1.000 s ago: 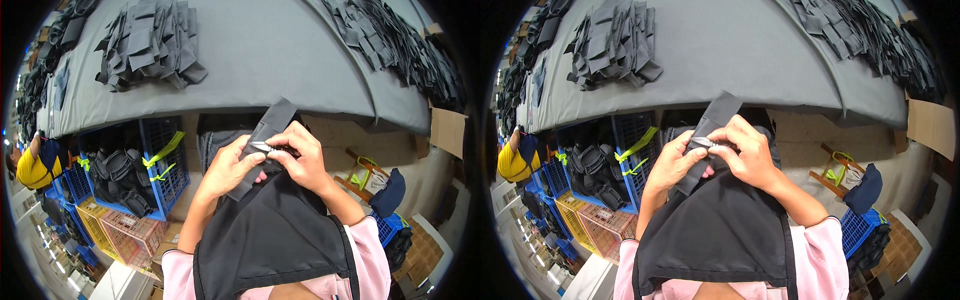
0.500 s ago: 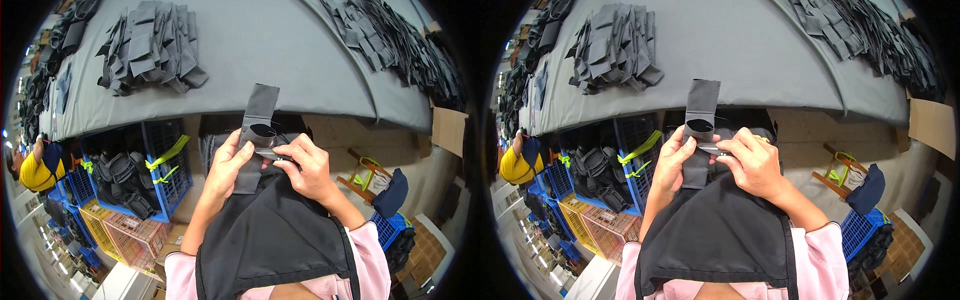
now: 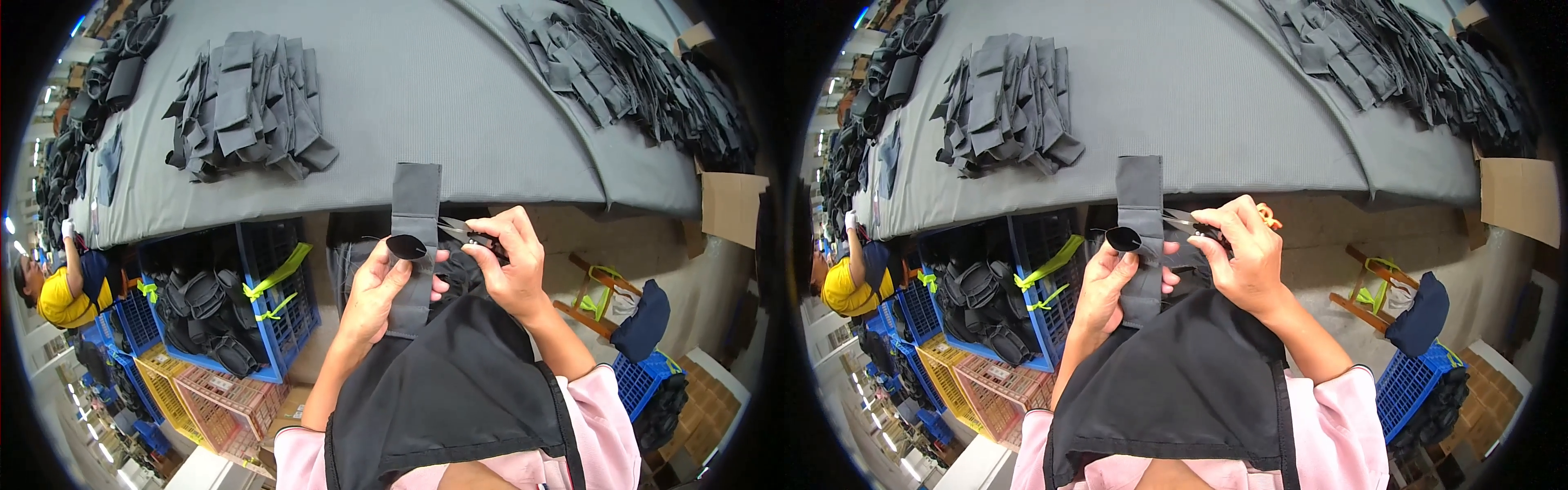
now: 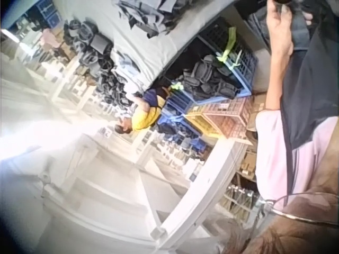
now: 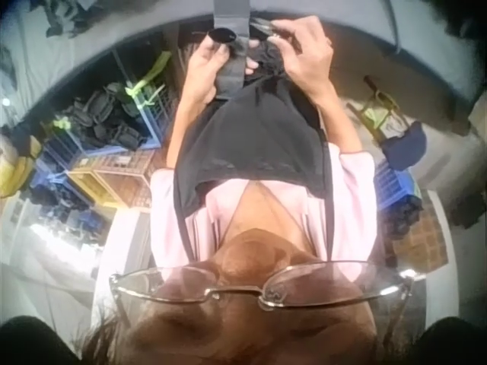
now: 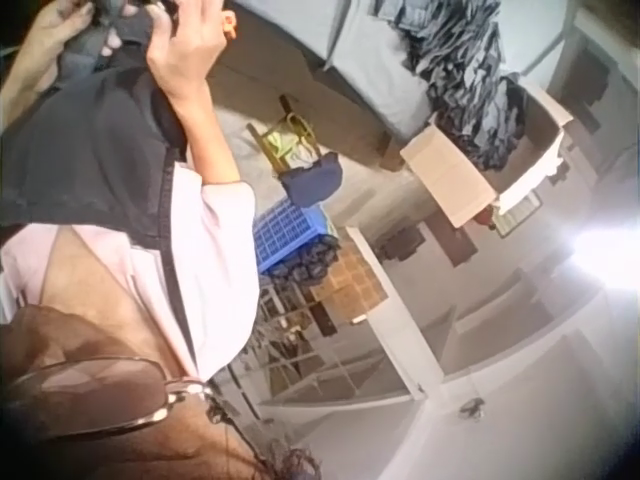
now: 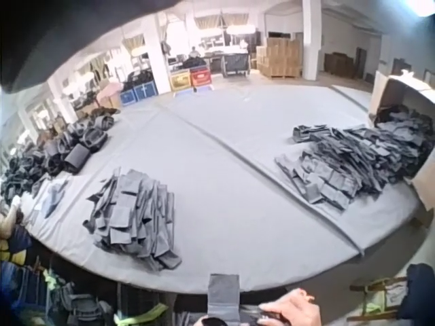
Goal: The recorder uses small handheld snips to trim excess threads and material from small black fabric components at a workbench.
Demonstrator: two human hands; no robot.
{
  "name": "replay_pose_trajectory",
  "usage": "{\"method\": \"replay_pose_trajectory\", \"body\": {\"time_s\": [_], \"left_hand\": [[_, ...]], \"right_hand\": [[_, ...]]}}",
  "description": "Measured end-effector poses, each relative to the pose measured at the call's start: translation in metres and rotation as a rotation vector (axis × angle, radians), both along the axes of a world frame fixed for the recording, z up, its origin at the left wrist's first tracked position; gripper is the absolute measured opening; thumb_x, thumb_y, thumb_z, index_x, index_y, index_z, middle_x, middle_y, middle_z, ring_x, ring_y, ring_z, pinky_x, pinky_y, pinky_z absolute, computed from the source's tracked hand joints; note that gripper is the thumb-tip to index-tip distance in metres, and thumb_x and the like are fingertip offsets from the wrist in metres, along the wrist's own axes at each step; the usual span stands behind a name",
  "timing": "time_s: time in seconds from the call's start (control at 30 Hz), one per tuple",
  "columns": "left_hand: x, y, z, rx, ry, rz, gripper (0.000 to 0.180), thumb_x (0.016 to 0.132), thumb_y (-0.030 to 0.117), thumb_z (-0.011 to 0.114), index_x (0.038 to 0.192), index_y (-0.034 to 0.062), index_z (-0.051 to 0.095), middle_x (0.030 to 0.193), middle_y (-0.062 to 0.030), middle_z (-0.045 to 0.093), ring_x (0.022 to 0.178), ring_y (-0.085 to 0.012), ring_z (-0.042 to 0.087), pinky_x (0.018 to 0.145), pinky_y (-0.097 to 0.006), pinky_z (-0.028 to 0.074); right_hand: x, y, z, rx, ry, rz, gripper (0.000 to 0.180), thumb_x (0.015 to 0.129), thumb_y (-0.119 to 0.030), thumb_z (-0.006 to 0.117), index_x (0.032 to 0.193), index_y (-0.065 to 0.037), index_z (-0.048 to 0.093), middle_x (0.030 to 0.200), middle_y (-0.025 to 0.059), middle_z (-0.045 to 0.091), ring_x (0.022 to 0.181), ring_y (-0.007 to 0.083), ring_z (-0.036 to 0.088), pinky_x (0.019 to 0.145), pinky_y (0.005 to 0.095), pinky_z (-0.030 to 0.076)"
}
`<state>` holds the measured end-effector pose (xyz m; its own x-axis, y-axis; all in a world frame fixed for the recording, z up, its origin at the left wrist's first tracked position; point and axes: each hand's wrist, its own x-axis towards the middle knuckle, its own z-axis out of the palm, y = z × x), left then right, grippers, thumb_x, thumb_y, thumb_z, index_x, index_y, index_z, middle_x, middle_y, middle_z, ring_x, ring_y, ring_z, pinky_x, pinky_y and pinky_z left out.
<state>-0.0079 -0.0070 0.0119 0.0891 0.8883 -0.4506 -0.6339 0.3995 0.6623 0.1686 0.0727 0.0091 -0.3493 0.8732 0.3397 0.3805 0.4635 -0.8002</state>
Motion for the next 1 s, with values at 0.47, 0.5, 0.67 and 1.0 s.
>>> {"method": "replay_pose_trajectory", "body": {"time_s": [0.47, 0.5, 0.67, 1.0], "left_hand": [[0.001, -0.002, -0.003, -0.035, -0.063, -0.028, 0.035, 0.095, 0.022, 0.051, 0.122, 0.0025, 0.043, 0.114, -0.0206, 0.058, 0.083, -0.0244, 0.066, 0.072, -0.033, 0.056], [0.002, -0.002, -0.002, -0.03, -0.039, -0.027, 0.037, 0.094, 0.022, 0.052, 0.125, 0.0025, 0.042, 0.114, -0.0205, 0.058, 0.083, -0.0238, 0.066, 0.073, -0.033, 0.055], [0.007, -0.003, -0.003, 0.017, 0.064, -0.036, 0.044, 0.095, 0.02, 0.051, 0.133, 0.0036, 0.036, 0.112, -0.0168, 0.059, 0.083, -0.0211, 0.064, 0.074, -0.031, 0.054], [0.014, -0.007, -0.001, 0.048, 0.451, -0.032, 0.046, 0.094, 0.009, 0.049, 0.137, 0.0037, 0.033, 0.1, -0.009, 0.063, 0.081, -0.0152, 0.064, 0.074, -0.028, 0.051]], "right_hand": [[-0.001, -0.002, -0.001, 0.214, -0.084, -0.052, 0.024, 0.066, -0.004, 0.073, 0.088, -0.004, 0.064, 0.071, 0.0058, 0.053, 0.056, 0.0211, 0.054, 0.05, 0.0299, 0.043], [-0.003, -0.001, -0.001, 0.141, -0.057, -0.037, 0.023, 0.066, -0.004, 0.073, 0.088, -0.004, 0.064, 0.07, 0.0059, 0.053, 0.056, 0.0207, 0.053, 0.049, 0.0298, 0.043], [-0.003, -0.002, 0.002, 0.092, -0.012, 0.012, 0.025, 0.066, 0.001, 0.074, 0.09, -0.002, 0.065, 0.077, 0.0084, 0.056, 0.059, 0.017, 0.053, 0.05, 0.0263, 0.043], [-0.014, -0.002, -0.005, 0.184, -0.093, 0.05, 0.034, 0.061, 0.001, 0.07, 0.093, -0.005, 0.063, 0.078, 0.0058, 0.057, 0.062, 0.0217, 0.056, 0.053, 0.0312, 0.044]]}}
